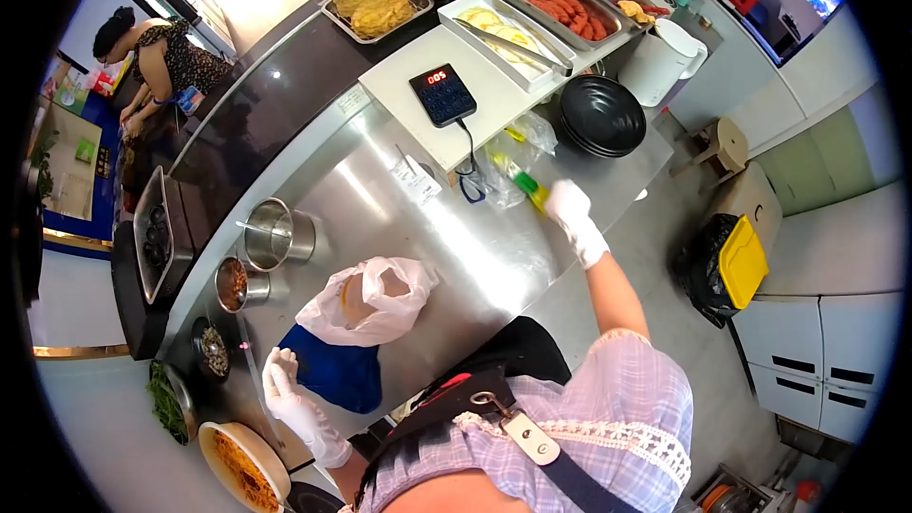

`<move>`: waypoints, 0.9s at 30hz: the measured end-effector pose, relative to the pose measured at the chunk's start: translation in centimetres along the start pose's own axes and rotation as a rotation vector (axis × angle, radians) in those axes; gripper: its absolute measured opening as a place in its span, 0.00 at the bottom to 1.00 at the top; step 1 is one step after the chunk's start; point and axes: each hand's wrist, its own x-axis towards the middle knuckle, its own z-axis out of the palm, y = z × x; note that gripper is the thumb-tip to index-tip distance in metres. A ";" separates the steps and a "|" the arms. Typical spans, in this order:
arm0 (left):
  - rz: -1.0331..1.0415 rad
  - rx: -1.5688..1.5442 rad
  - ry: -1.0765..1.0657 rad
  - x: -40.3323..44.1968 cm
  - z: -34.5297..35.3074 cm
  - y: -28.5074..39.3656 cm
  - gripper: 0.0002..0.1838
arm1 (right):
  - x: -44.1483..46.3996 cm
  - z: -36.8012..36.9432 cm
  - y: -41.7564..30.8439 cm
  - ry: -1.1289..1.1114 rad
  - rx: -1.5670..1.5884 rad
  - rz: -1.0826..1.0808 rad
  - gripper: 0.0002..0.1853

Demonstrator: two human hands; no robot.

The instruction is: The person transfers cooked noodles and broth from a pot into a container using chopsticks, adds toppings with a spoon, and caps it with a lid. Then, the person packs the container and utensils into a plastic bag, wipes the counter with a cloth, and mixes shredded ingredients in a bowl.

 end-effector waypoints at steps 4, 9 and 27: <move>-0.026 -0.040 0.010 0.7 0.3 -0.3 0.16 | -3.8 -2.7 -0.1 0.183 0.008 -0.118 0.18; 0.037 0.012 -0.117 0.4 2.3 0.2 0.16 | -3.2 1.5 0.7 0.067 -0.044 -0.104 0.17; -0.179 -0.163 -1.033 -5.6 9.1 2.0 0.18 | -15.4 -9.8 -8.4 -1.022 1.927 -0.595 0.23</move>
